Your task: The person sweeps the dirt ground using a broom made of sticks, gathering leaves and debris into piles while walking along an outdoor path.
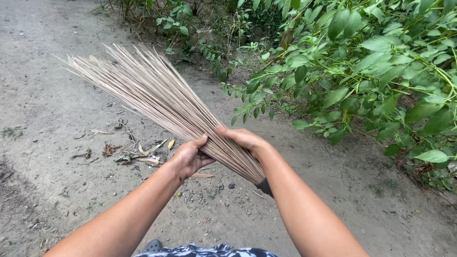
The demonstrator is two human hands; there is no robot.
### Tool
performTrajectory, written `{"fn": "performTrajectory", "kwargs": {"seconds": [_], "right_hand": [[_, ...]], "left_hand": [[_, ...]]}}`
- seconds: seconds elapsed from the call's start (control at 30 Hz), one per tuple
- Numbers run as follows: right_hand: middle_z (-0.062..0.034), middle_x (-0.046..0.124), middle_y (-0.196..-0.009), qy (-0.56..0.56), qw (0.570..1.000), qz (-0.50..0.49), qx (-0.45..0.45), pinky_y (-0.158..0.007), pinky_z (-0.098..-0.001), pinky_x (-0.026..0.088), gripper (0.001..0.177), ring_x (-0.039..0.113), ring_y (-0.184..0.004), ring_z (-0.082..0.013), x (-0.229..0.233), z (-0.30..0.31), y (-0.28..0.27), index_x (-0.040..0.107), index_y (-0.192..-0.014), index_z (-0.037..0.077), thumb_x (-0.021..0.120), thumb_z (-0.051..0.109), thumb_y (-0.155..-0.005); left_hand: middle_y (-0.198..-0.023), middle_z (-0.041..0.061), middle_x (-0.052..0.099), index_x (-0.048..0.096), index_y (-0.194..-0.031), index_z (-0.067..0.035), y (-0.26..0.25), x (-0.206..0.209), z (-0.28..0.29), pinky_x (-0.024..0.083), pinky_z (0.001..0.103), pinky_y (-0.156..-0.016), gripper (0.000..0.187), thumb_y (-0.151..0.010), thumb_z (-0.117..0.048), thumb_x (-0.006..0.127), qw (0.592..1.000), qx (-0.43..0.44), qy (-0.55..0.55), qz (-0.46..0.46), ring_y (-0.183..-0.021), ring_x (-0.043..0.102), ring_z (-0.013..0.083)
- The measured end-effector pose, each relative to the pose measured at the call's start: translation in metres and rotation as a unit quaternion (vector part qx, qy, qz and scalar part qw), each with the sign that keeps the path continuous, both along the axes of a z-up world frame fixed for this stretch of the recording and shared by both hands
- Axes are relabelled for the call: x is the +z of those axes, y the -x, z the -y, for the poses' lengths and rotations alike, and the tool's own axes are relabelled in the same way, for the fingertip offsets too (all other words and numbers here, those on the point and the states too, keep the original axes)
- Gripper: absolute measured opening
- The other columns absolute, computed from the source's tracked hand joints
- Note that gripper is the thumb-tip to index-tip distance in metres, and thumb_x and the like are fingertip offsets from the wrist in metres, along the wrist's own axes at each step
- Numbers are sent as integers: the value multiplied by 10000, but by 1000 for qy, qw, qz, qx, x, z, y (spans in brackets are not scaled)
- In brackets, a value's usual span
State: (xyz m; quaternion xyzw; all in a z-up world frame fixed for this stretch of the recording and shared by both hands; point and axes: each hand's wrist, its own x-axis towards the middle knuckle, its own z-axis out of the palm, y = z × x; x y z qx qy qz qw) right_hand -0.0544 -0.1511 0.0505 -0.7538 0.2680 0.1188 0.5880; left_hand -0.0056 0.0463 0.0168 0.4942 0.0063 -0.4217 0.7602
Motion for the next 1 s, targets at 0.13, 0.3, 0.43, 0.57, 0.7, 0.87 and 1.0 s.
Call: {"fn": "performTrajectory", "kwargs": {"seconds": [0.13, 0.3, 0.43, 0.57, 0.7, 0.87, 1.0], "right_hand": [[-216, 786, -979, 68, 998, 9, 13, -644, -383, 608, 624, 761, -754, -263, -9, -9, -8, 701, -1184, -80, 798, 415, -818], [-212, 790, -958, 48, 997, -8, -61, -649, -404, 621, 509, 768, -733, -272, -57, 31, -17, 717, -1176, -87, 742, 324, -877], [-262, 771, -1016, -22, 988, -30, -151, -711, -471, 633, 450, 778, -805, -333, -76, 68, -12, 673, -1202, -85, 705, 271, -929], [-274, 745, -1073, -53, 985, -35, -163, -738, -527, 618, 456, 755, -840, -364, -87, 103, -6, 667, -1212, -98, 718, 250, -922], [-255, 750, -1100, -68, 975, -32, -209, -786, -529, 617, 467, 756, -891, -363, -85, 103, 5, 677, -1221, -73, 722, 266, -904], [-229, 756, -1169, -117, 986, 9, -116, -887, -446, 617, 683, 760, -1012, -310, -64, 70, 31, 647, -1302, -77, 706, 481, -912], [-207, 704, -1288, -212, 974, -65, 46, -955, -450, 552, 848, 712, -1115, -269, -59, 64, 76, 477, -1461, -4, 553, 660, -941]], "left_hand": [[-1129, 204, 715, 612, -1192, -10, -2, 9, -12, 540, 433, -959, 403, -1070, -336, 409, 999, -20, -18, 28, -1081, 712, 300], [-1114, 226, 734, 619, -1216, 51, -2, 11, 0, 574, 407, -898, 505, -1048, -388, 435, 993, -65, -68, 77, -1011, 741, 315], [-1131, 240, 737, 606, -1240, 55, 12, 16, 3, 583, 398, -882, 526, -1034, -403, 449, 988, -69, -92, 99, -1014, 749, 310], [-1130, 234, 732, 609, -1242, 54, 30, 19, 2, 584, 391, -880, 512, -1026, -387, 465, 990, -91, -67, 88, -996, 745, 300], [-1131, 224, 735, 627, -1223, 49, 35, 21, 4, 572, 380, -906, 494, -1017, -383, 506, 987, -101, -84, 89, -1017, 743, 298], [-1141, 179, 740, 654, -1193, 30, 31, 14, 4, 563, 404, -964, 449, -998, -361, 550, 991, -76, -77, 82, -1059, 721, 283], [-1101, 162, 777, 689, -1107, -6, 23, 26, -9, 527, 393, -965, 399, -995, -362, 550, 986, -33, -117, 114, -1043, 743, 270]]}}
